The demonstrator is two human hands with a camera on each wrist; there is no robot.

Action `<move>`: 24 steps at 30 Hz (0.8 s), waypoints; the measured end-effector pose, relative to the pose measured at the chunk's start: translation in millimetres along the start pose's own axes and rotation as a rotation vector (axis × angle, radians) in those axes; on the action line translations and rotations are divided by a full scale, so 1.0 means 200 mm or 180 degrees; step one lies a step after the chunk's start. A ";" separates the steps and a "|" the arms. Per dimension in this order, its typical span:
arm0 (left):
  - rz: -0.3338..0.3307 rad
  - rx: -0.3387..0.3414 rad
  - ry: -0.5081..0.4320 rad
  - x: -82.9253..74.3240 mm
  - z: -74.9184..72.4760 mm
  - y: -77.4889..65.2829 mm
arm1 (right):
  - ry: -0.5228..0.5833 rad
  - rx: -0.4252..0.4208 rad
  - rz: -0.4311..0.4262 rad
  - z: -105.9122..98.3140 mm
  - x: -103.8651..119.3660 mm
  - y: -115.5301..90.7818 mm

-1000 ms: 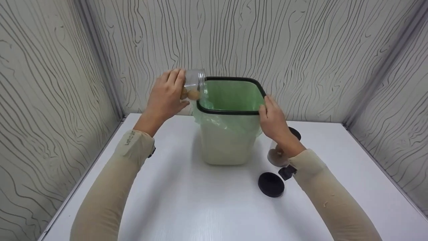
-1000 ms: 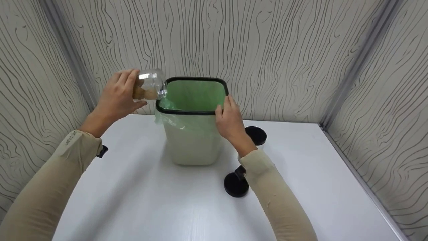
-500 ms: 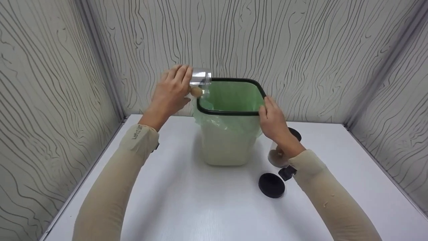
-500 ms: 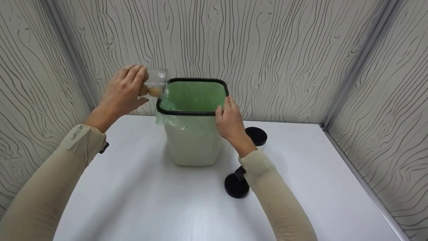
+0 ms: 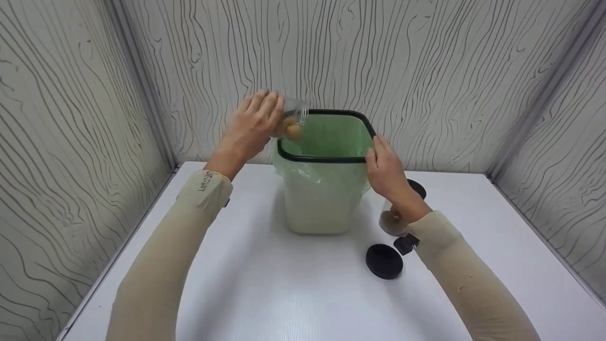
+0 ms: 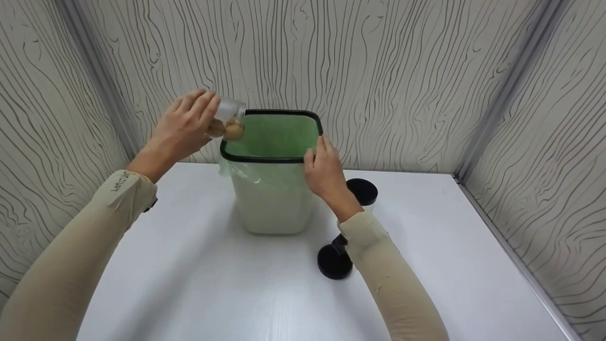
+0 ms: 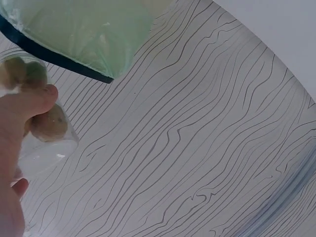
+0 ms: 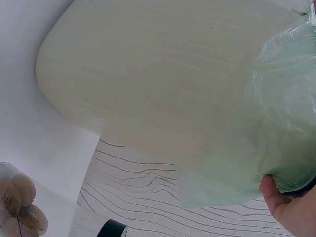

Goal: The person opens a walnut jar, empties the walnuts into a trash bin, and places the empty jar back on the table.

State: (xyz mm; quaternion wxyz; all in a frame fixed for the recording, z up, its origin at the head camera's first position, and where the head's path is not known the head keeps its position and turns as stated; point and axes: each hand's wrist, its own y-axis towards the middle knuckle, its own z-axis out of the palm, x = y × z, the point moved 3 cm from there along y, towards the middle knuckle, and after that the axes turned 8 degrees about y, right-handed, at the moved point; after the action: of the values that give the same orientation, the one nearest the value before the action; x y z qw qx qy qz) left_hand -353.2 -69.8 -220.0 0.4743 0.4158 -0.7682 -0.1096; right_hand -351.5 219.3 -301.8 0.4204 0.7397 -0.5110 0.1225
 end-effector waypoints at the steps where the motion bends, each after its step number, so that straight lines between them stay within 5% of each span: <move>1: 0.0031 -0.0009 0.0050 0.00 0.00 0.00 | -0.0007 -0.0002 -0.0006 0.00 0.00 0.00; 16: 0.0261 -0.0089 0.0419 -0.01 -0.04 0.02 | -0.0060 0.0037 0.0057 0.00 0.00 0.00; 24: 0.0259 -0.0125 0.0343 -0.01 -0.03 0.01 | 0.0016 0.0007 -0.0001 0.00 0.00 0.00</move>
State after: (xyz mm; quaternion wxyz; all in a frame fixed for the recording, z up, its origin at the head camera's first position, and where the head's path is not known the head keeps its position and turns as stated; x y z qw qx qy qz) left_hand -349.5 -65.9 -216.0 0.5272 0.3801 -0.7555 -0.0828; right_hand -351.8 219.9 -302.2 0.4209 0.7399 -0.5097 0.1248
